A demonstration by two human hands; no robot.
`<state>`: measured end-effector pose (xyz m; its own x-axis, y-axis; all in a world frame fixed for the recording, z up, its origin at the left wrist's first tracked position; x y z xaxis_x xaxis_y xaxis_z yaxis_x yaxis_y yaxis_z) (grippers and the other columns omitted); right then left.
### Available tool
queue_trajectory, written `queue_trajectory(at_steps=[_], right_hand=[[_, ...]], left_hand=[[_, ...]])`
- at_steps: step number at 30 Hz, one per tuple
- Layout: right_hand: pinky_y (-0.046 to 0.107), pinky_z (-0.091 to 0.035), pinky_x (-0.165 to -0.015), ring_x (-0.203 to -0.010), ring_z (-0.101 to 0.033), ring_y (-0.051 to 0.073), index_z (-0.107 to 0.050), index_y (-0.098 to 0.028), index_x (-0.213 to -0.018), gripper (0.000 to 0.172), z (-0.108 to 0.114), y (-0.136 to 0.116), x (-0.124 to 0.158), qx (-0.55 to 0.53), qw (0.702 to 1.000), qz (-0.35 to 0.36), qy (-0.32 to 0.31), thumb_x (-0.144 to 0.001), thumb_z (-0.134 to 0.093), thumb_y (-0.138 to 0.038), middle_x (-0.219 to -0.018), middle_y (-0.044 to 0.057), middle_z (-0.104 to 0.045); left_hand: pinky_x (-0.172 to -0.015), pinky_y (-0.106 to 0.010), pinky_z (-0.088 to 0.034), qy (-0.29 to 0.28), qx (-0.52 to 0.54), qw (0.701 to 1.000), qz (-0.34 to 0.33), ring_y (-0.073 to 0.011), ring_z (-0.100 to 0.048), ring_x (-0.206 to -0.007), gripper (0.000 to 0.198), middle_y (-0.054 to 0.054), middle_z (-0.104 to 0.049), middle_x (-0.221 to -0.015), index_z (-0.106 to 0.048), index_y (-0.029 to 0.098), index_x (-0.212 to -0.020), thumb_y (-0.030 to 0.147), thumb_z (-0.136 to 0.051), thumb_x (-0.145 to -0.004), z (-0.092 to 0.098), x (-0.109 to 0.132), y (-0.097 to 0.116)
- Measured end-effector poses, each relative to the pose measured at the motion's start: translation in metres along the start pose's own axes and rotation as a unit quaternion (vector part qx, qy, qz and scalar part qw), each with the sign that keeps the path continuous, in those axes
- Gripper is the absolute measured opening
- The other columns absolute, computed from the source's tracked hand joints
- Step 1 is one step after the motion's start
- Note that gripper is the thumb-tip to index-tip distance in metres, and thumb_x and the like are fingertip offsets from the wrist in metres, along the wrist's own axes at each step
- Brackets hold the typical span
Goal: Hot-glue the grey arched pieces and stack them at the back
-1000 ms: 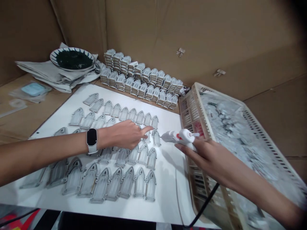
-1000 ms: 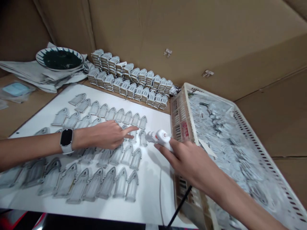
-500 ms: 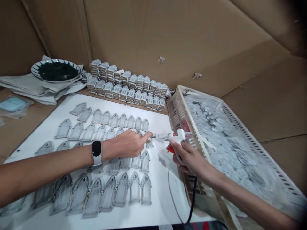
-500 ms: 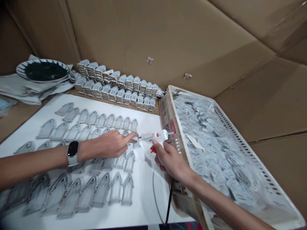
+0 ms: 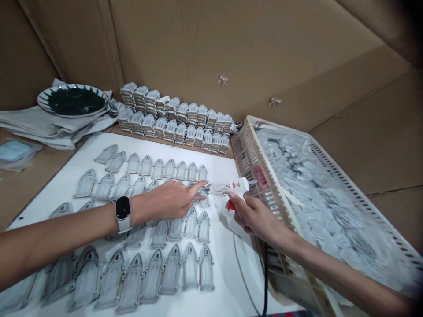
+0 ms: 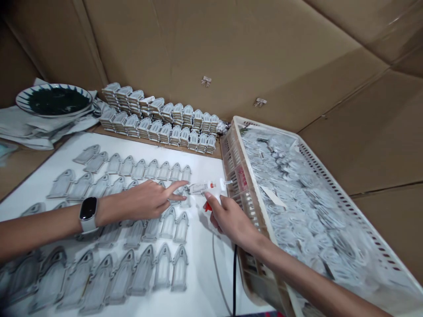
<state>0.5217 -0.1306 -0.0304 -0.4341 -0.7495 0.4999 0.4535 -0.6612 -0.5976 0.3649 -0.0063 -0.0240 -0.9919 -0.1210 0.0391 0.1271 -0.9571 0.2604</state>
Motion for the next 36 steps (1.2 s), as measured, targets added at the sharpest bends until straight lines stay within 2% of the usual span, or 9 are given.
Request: queue_trajectory(at_steps=[5, 9, 15, 18, 20, 23, 28, 31, 36], right_hand=[[0.037, -0.046, -0.071, -0.063, -0.067, 0.025, -0.056, -0.026, -0.072, 0.069, 0.01, -0.019, 0.007, 0.125, 0.989, 0.04, 0.063, -0.11, -0.034, -0.079, -0.063, 0.006, -0.068], [0.038, -0.043, -0.072, -0.082, -0.079, 0.035, -0.062, -0.025, -0.084, 0.06, 0.014, -0.034, 0.01, 0.272, 0.956, 0.079, 0.079, -0.115, -0.034, -0.067, -0.08, 0.014, -0.079], [0.036, -0.035, -0.064, -0.082, -0.08, 0.039, -0.074, -0.02, -0.104, 0.058, 0.02, -0.072, 0.007, 0.452, 0.883, 0.12, 0.045, -0.117, -0.038, -0.064, -0.087, 0.019, -0.083], [0.036, -0.035, -0.065, -0.082, -0.078, 0.036, -0.076, -0.019, -0.105, 0.052, 0.021, -0.091, 0.003, 0.475, 0.868, 0.144, -0.002, -0.117, -0.044, -0.059, -0.09, 0.018, -0.082], [0.036, -0.035, -0.066, -0.078, -0.075, 0.032, -0.075, -0.021, -0.1, 0.048, 0.024, -0.095, 0.003, 0.446, 0.881, 0.151, -0.033, -0.114, -0.049, -0.059, -0.083, 0.014, -0.079], [0.035, -0.037, -0.066, -0.072, -0.067, 0.026, -0.068, -0.024, -0.088, 0.053, 0.033, -0.085, 0.008, 0.354, 0.925, 0.127, -0.051, -0.11, -0.05, -0.068, -0.074, 0.007, -0.071], [0.033, -0.04, -0.06, -0.062, -0.055, 0.02, -0.057, -0.025, -0.08, 0.065, 0.035, -0.026, 0.027, 0.166, 0.985, -0.01, -0.041, -0.1, -0.049, -0.087, -0.066, 0.0, -0.06], [0.032, -0.039, -0.057, -0.058, -0.05, 0.017, -0.058, -0.025, -0.085, 0.069, 0.021, 0.0, 0.035, 0.043, 0.996, -0.074, -0.035, -0.096, -0.051, -0.092, -0.065, -0.003, -0.055], [0.03, -0.031, -0.053, -0.055, -0.042, 0.014, -0.061, -0.023, -0.091, 0.072, 0.004, 0.007, 0.035, -0.058, 0.992, -0.102, -0.042, -0.092, -0.056, -0.095, -0.065, -0.005, -0.051]], left_hand=[[-0.056, -0.036, -0.035, -0.02, -0.041, 0.999, -0.002, -0.0236, -0.072, -0.065, 0.075, -0.009, -0.083, -0.094, -0.026, 0.009, -0.172, 0.011, -0.047, -0.1, -0.004, 0.0, 0.003], [-0.056, -0.035, -0.041, -0.033, -0.016, 0.999, 0.015, -0.0249, -0.075, -0.068, 0.075, -0.01, -0.083, -0.096, -0.028, 0.008, -0.173, 0.013, -0.046, -0.1, -0.007, -0.002, -0.001], [-0.065, -0.033, -0.051, -0.026, 0.02, 0.999, 0.037, -0.0236, -0.077, -0.073, 0.075, -0.012, -0.083, -0.099, -0.028, 0.006, -0.175, 0.016, -0.047, -0.104, -0.005, -0.003, -0.008], [-0.07, -0.033, -0.053, -0.022, 0.02, 0.999, 0.045, -0.0226, -0.078, -0.077, 0.075, -0.014, -0.084, -0.109, -0.024, 0.006, -0.176, 0.015, -0.046, -0.105, -0.006, -0.003, -0.01], [-0.073, -0.034, -0.054, -0.021, 0.016, 0.998, 0.048, -0.0226, -0.079, -0.079, 0.076, -0.017, -0.083, -0.117, -0.023, 0.005, -0.176, 0.015, -0.045, -0.105, -0.007, -0.003, -0.01], [-0.07, -0.033, -0.052, -0.009, 0.009, 0.999, 0.048, -0.0228, -0.077, -0.076, 0.075, -0.016, -0.084, -0.111, -0.024, 0.005, -0.176, 0.017, -0.047, -0.106, -0.006, -0.004, -0.01], [-0.064, -0.031, -0.047, 0.017, 0.01, 0.999, 0.026, -0.0215, -0.072, -0.068, 0.074, -0.014, -0.082, -0.098, -0.031, 0.005, -0.175, 0.02, -0.052, -0.105, -0.008, -0.009, -0.008], [-0.062, -0.032, -0.044, 0.022, 0.003, 1.0, 0.021, -0.0218, -0.071, -0.068, 0.072, -0.014, -0.081, -0.096, -0.034, 0.007, -0.173, 0.022, -0.052, -0.105, -0.01, -0.011, -0.009], [-0.054, -0.034, -0.036, 0.025, -0.027, 0.999, 0.019, -0.0227, -0.07, -0.062, 0.072, -0.011, -0.081, -0.093, -0.033, 0.009, -0.173, 0.022, -0.05, -0.104, -0.011, -0.01, -0.008]])
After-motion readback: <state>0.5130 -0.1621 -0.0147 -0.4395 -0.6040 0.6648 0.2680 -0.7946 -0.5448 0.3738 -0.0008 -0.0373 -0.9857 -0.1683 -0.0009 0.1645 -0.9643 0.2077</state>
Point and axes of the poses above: each hand's wrist, its own x-axis away from the middle knuckle, its own z-axis out of the back of the hand, y = z × x, the point moved 10 cm from there along -x, towards the middle knuckle
